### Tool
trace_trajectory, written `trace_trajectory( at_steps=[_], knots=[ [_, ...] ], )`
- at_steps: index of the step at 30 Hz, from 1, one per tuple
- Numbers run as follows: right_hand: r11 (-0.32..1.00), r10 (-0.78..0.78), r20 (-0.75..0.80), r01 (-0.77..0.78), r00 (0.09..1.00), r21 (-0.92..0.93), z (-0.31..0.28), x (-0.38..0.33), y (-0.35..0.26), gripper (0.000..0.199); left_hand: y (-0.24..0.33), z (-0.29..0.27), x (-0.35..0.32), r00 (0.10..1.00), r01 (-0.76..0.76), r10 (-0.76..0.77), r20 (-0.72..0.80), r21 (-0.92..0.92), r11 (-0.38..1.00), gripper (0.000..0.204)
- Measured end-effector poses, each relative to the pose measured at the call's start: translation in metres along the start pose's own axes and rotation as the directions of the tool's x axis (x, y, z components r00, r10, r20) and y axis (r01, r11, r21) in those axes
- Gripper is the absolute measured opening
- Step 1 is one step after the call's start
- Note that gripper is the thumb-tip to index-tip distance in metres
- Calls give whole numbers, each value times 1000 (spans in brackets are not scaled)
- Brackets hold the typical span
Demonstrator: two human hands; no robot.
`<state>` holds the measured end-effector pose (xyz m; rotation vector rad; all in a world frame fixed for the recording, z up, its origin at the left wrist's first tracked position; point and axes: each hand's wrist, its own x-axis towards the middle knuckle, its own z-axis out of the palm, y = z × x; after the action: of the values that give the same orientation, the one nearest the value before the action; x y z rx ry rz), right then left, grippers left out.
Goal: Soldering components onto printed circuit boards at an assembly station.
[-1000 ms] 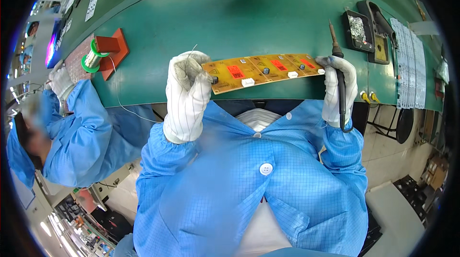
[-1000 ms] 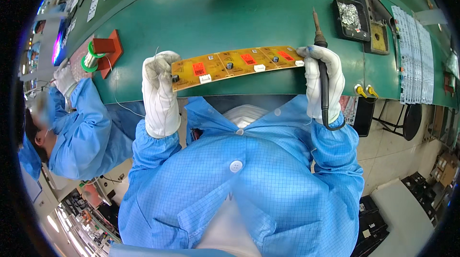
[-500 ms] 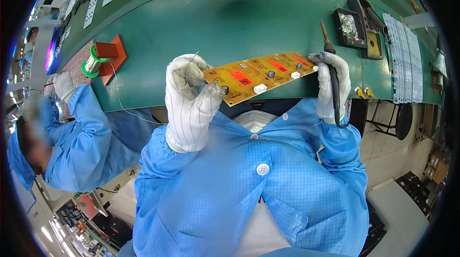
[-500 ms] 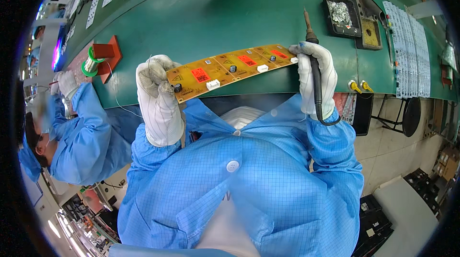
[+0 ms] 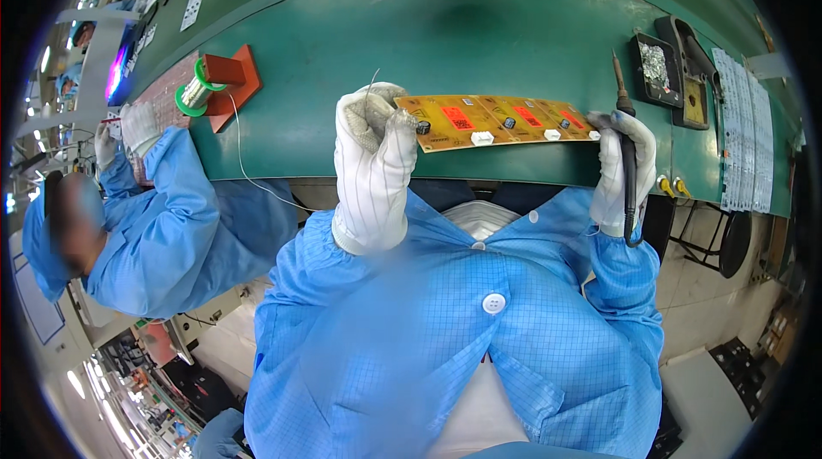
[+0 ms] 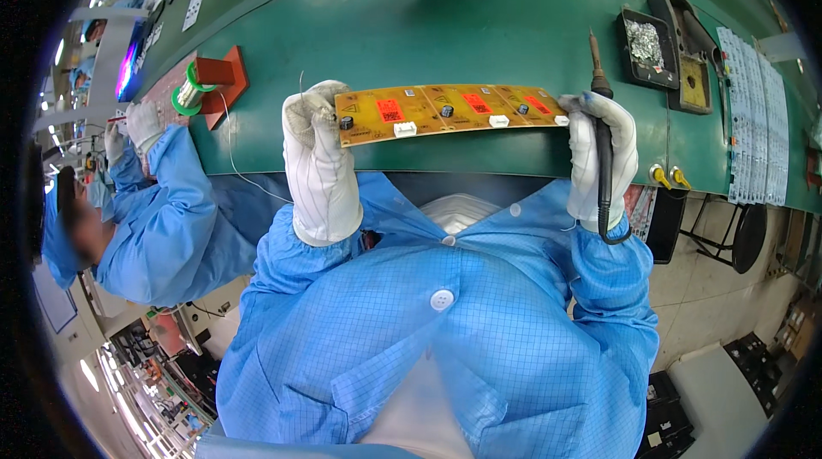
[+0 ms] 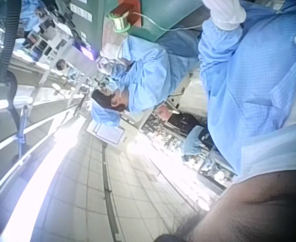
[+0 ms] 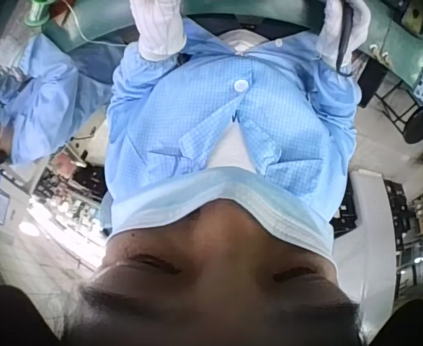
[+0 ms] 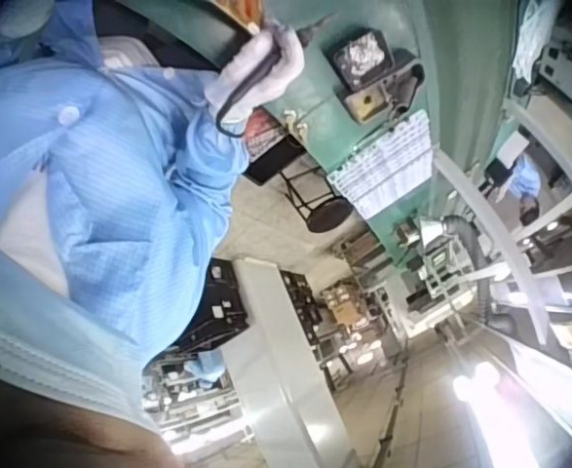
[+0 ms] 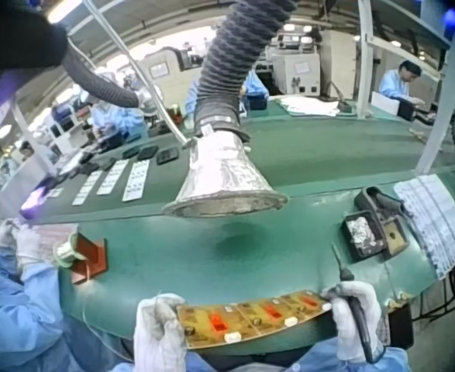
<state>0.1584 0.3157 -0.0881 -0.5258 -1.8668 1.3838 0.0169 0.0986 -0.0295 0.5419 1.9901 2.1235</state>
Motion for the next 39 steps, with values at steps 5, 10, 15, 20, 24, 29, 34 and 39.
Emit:
trace_trajectory(
  at_steps=[5, 10, 15, 20, 24, 29, 34, 39],
  knots=[
    [999, -18, -13, 18, 1000, 27, 1, 0, 3, 23, 2, 0, 0, 994, 104, -103, -31, 24, 994, 25],
    [1000, -15, -31, 15, 999, 23, 1, 0, 4, 23, -1, 1, 2, 990, 128, -127, -57, 17, 992, 25],
    [1000, -6, -41, 7, 999, 5, 0, -1, 6, 25, -2, 3, 1, 987, 149, -151, -60, -43, 988, 20],
    [1000, -20, -106, 19, 994, -12, 0, 0, 13, 28, -2, 2, 2, 998, 60, -60, 8, -103, 993, 17],
    [990, -135, -175, 140, 975, 19, 1, 0, 19, 29, -6, -5, 3, 988, 151, -146, 42, -168, 974, 25],
    [982, -188, -197, 190, 962, -9, -4, -3, 24, 30, -10, -7, 5, 989, 140, -134, 57, -123, 982, 28],
    [981, -181, -220, 193, 958, 34, -3, -4, 25, 32, -20, -9, 9, 991, 129, -126, 53, -55, 990, 26],
    [980, -173, -236, 190, 956, 52, -3, 0, 23, 33, -25, -4, 13, 987, 158, -153, 50, -100, 982, 26]
  ],
)
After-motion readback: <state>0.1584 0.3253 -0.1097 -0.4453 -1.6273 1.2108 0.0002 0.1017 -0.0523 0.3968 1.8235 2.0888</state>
